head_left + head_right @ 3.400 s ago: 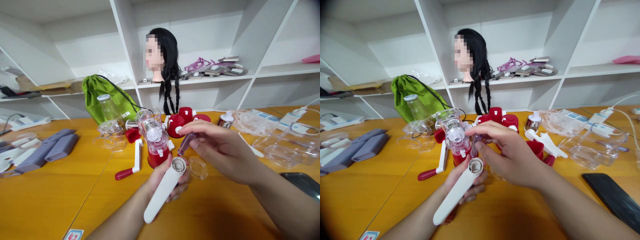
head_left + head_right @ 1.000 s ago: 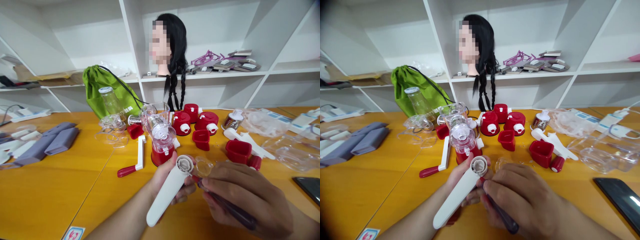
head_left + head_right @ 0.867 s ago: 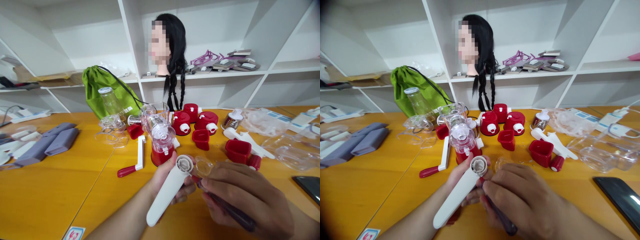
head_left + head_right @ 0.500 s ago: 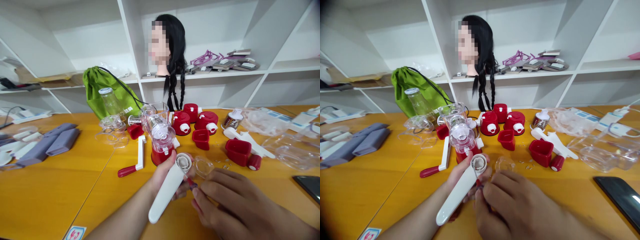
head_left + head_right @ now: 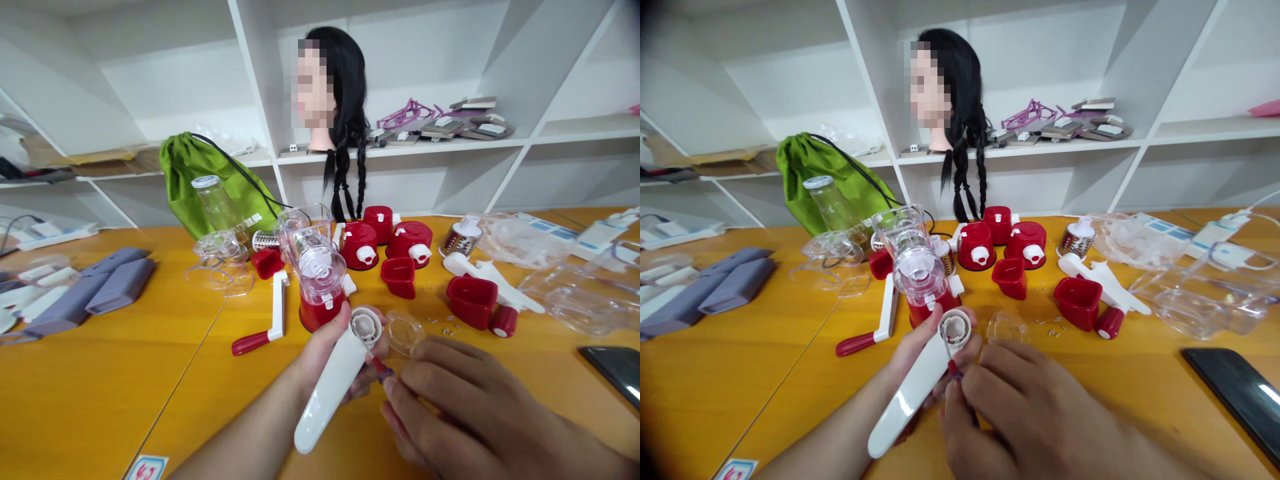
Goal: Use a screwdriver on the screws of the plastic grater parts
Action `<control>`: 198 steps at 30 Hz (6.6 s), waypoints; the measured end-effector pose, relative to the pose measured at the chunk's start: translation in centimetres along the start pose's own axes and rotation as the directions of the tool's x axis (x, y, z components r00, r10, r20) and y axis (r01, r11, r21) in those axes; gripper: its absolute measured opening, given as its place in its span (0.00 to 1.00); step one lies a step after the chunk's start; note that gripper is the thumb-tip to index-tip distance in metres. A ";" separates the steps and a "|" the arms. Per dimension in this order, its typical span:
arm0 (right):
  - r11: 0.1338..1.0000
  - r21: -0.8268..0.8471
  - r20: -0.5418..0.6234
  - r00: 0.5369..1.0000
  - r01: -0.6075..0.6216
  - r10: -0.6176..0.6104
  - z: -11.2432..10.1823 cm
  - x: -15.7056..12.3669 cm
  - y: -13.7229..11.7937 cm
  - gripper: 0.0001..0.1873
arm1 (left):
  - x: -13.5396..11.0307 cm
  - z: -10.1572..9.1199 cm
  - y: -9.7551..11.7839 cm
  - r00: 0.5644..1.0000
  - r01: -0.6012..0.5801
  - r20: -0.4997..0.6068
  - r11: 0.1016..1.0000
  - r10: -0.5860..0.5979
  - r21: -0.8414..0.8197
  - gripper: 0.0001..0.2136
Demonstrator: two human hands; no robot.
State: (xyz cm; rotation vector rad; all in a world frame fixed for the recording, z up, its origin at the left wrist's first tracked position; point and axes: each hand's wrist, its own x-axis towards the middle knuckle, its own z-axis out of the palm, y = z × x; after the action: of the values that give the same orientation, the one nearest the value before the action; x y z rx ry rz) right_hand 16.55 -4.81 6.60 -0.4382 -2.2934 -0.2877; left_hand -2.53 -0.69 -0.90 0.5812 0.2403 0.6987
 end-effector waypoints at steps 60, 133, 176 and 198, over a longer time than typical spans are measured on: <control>0.831 0.196 -0.234 0.799 -0.520 0.554 0.4 -3.7 8.2 0.04 | -1.3 3.1 2.5 0.840 0.220 -0.519 0.775 0.158 0.592 0.13; 0.707 -0.503 0.457 0.541 -0.497 0.706 4.2 -5.5 4.9 0.18 | -3.9 -0.3 6.1 0.997 -0.081 0.049 0.912 0.067 0.403 0.23; 0.525 -0.546 0.374 0.371 -0.653 0.850 1.0 -11.2 1.6 0.14 | -2.6 -1.7 4.7 0.996 -0.062 -0.036 0.913 0.084 0.403 0.14; 0.451 -0.559 0.336 0.307 -0.696 0.890 1.7 -10.7 1.4 0.13 | -1.3 -1.1 3.1 0.982 -0.004 -0.176 0.939 0.069 0.344 0.14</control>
State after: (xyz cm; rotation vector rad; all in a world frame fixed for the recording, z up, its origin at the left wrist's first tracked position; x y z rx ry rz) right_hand 22.88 -5.33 -2.30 -2.0697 -2.2147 0.0464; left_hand -5.63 0.80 0.02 0.8554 0.5341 0.7541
